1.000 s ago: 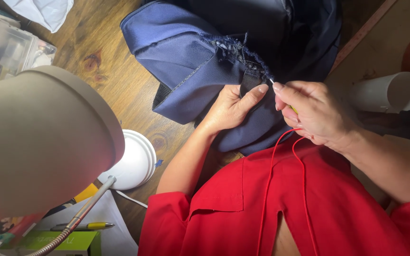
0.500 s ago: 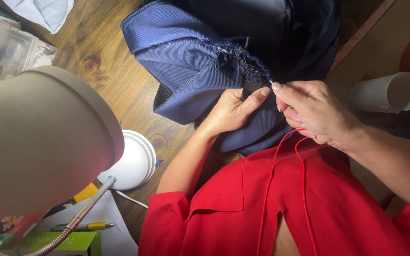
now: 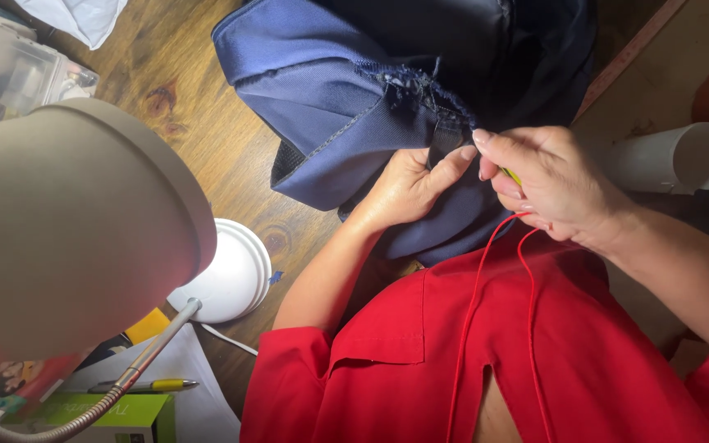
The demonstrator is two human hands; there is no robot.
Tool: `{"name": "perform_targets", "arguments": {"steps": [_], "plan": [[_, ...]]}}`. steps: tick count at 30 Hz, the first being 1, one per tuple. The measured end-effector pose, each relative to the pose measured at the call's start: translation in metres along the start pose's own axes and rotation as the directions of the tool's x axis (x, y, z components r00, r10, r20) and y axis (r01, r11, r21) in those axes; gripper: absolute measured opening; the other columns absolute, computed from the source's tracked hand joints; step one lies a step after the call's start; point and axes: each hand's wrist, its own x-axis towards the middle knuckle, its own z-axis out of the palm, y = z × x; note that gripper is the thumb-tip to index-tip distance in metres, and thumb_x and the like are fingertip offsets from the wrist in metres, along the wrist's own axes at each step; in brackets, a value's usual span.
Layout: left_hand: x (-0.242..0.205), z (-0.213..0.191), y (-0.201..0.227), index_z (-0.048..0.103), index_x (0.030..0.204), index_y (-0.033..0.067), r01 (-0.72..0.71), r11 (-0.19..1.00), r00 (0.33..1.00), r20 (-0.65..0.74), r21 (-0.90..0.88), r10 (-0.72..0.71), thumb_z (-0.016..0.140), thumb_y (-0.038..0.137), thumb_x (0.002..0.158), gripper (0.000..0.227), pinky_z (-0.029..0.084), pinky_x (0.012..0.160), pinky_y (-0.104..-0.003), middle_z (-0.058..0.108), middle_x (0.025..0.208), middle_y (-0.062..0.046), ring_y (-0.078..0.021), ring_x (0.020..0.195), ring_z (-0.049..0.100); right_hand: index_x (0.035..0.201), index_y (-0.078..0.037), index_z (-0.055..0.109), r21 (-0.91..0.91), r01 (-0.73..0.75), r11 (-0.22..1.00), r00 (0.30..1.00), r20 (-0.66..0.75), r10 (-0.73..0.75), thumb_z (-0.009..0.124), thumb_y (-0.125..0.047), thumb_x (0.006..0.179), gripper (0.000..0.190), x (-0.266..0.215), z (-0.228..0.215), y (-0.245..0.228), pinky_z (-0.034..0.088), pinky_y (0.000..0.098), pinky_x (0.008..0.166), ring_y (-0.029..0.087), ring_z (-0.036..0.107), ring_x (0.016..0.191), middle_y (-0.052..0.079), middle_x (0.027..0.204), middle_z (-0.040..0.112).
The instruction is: The person uses a seam ripper and a needle to unpick and then resew a strap or seam on a blue backpack on a wooden table under a desk lamp.
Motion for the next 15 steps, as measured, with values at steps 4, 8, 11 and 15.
{"name": "perform_targets", "arguments": {"steps": [4, 8, 11, 15], "plan": [[-0.001, -0.003, 0.002, 0.077, 0.08, 0.011, 0.055, 0.998, 0.999, -0.002, 0.006, -0.055, 0.063, 0.026, 0.103, 0.031, 0.056, 0.071, -0.026, 0.073, 0.07, -0.001, -0.0041, 0.073, 0.062, 0.079, 0.002, 0.059, 0.015, 0.013, 1.0, 1.0, 0.01, -0.013, 0.057, -0.032, 0.109, 0.046, 0.004, 0.0, 0.004, 0.025, 0.021, 0.017, 0.007, 0.035, 0.033, 0.003, 0.05, 0.03], [-0.001, -0.001, 0.03, 0.033, 0.07, 0.0217, 0.033, 0.988, 0.998, 0.055, 0.153, -0.042, 0.052, 0.031, 0.104, 0.04, 0.028, 0.058, -0.026, 0.027, 0.069, 0.012, -0.0046, 0.064, 0.027, 0.071, -0.005, 0.051, -0.021, -0.012, 1.0, 0.999, 0.034, 0.013, 0.056, -0.035, 0.107, 0.047, 0.004, 0.0, 0.007, 0.015, 0.0242, 0.023, 0.008, 0.026, 0.032, 0.002, 0.047, 0.032], [0.001, 0.0, 0.026, 0.04, 0.073, 0.0195, -0.024, 0.993, 0.998, 0.064, 0.117, 0.016, 0.052, 0.027, 0.105, 0.035, 0.034, 0.064, -0.025, 0.034, 0.074, 0.012, -0.0039, 0.07, 0.033, 0.072, -0.007, 0.052, -0.001, -0.019, 1.0, 0.999, 0.032, 0.019, 0.056, -0.035, 0.107, 0.045, 0.003, -0.002, 0.01, 0.015, 0.0244, 0.024, 0.008, 0.026, 0.034, 0.001, 0.048, 0.033], [0.0, 0.003, 0.044, 0.033, 0.067, 0.0233, 0.113, 0.99, 0.994, -0.019, 0.085, -0.112, 0.053, 0.026, 0.102, 0.04, 0.027, 0.055, -0.025, 0.031, 0.065, 0.013, -0.0026, 0.06, 0.029, 0.083, -0.004, 0.06, 0.087, -0.055, 0.995, 0.987, 0.156, 0.041, 0.053, -0.037, 0.109, 0.043, 0.004, -0.019, 0.019, 0.015, 0.0221, 0.023, 0.008, 0.028, 0.033, 0.002, 0.053, 0.038]]}}
